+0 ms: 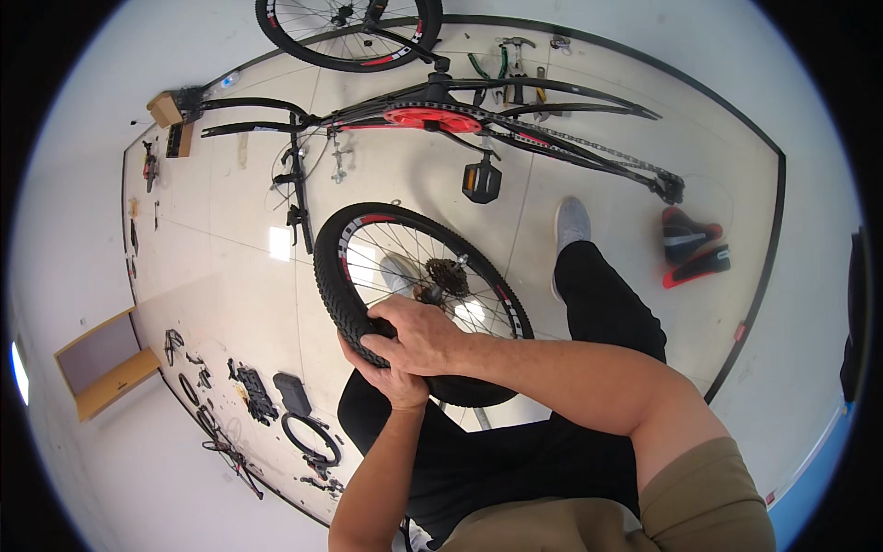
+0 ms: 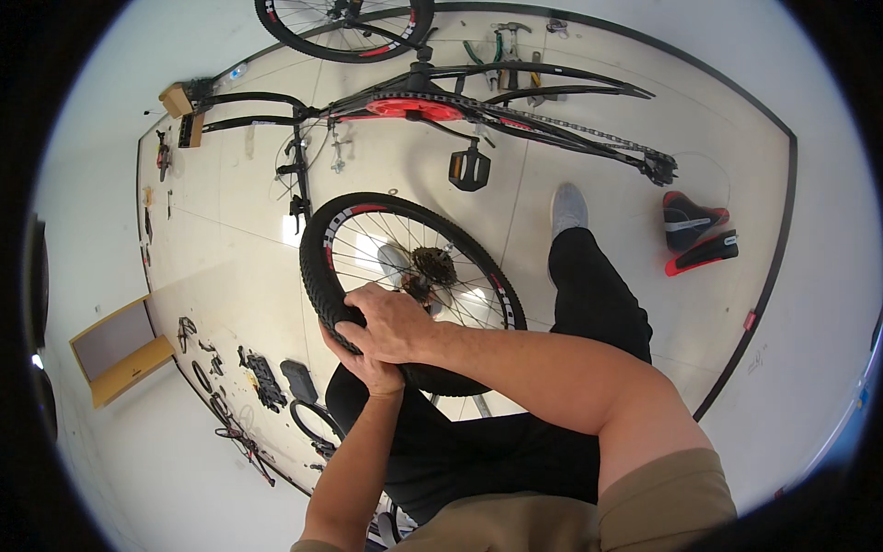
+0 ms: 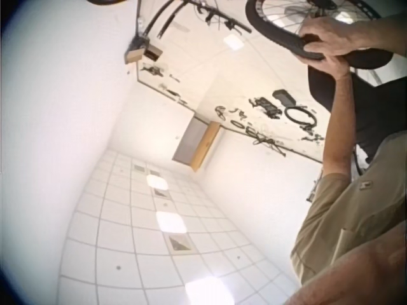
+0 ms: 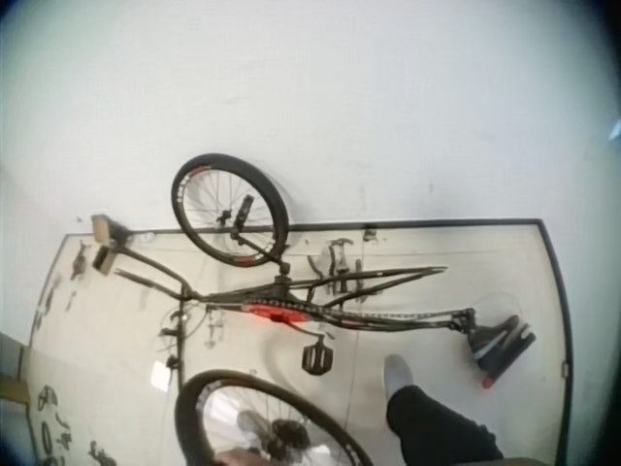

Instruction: The person assembles a bicycle by attaching the rear wheel to the frame. They align the wheel with the dropouts, insert the axle, and secure it by tightening the quick-release skewer. The person then checks the wheel alignment and ensures the tire is properly seated on the rim.

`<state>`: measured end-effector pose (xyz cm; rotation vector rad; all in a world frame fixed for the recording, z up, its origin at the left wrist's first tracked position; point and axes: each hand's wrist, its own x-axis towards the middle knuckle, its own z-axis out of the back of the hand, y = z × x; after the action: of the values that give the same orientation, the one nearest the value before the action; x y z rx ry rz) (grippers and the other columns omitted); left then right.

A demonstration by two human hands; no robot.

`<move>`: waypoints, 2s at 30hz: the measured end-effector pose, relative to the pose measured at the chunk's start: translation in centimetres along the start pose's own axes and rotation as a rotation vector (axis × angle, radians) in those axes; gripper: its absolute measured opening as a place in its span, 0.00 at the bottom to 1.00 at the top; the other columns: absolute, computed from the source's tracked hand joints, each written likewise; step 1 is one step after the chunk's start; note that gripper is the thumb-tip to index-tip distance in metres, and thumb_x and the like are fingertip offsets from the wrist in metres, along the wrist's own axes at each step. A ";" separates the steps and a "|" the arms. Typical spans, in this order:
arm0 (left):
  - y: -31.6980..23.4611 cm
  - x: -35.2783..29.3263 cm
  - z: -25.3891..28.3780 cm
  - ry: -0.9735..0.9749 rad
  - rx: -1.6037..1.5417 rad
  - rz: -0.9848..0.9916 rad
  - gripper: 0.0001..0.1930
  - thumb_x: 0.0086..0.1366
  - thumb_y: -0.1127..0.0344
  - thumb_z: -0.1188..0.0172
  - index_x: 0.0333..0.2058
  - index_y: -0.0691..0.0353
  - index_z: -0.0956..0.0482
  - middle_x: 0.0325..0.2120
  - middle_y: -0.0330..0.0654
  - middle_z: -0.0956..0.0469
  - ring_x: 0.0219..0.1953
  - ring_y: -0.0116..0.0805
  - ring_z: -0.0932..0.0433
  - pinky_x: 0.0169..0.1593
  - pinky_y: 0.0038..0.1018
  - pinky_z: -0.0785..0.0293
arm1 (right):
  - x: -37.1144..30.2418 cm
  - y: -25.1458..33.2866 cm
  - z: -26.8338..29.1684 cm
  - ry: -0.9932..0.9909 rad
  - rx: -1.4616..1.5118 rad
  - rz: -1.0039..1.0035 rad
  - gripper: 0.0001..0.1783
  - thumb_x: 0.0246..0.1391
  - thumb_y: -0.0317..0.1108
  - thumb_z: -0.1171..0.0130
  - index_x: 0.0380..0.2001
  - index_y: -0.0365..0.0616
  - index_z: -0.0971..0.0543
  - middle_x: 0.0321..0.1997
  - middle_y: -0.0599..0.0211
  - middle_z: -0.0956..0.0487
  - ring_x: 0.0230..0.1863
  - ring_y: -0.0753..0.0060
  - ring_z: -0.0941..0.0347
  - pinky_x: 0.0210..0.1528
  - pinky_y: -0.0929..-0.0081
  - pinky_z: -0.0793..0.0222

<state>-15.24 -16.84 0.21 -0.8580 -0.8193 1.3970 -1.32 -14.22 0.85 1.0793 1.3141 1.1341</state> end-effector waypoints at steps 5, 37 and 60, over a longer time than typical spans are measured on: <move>-0.2 0.3 -0.2 -0.012 -0.070 0.039 0.52 0.64 0.47 0.35 0.73 0.66 0.59 0.62 0.51 0.35 0.59 0.41 0.29 0.64 0.35 0.34 | 0.3 -0.1 -0.2 -0.004 -0.006 -0.029 0.34 0.56 0.52 0.39 0.56 0.34 0.25 0.55 0.45 0.24 0.51 0.44 0.22 0.55 0.56 0.25; 0.7 -1.5 -0.3 -0.031 -0.124 0.000 0.45 0.69 0.48 0.42 0.72 0.69 0.54 0.63 0.51 0.40 0.59 0.39 0.32 0.64 0.32 0.36 | 1.1 1.2 1.2 0.245 0.138 -0.276 0.48 0.43 0.54 0.34 0.62 0.30 0.31 0.49 0.42 0.19 0.51 0.47 0.20 0.55 0.61 0.26; -0.2 -1.3 -1.0 -0.046 -0.079 -0.030 0.43 0.70 0.54 0.42 0.71 0.69 0.56 0.58 0.48 0.36 0.58 0.38 0.32 0.64 0.33 0.37 | 1.5 0.2 0.8 0.214 0.145 -0.245 0.48 0.42 0.56 0.30 0.59 0.31 0.28 0.43 0.48 0.17 0.45 0.52 0.19 0.50 0.64 0.25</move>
<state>-14.27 -18.17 -0.04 -0.8726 -0.9243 1.3699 -0.64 -12.63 0.82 0.8869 1.6691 1.0016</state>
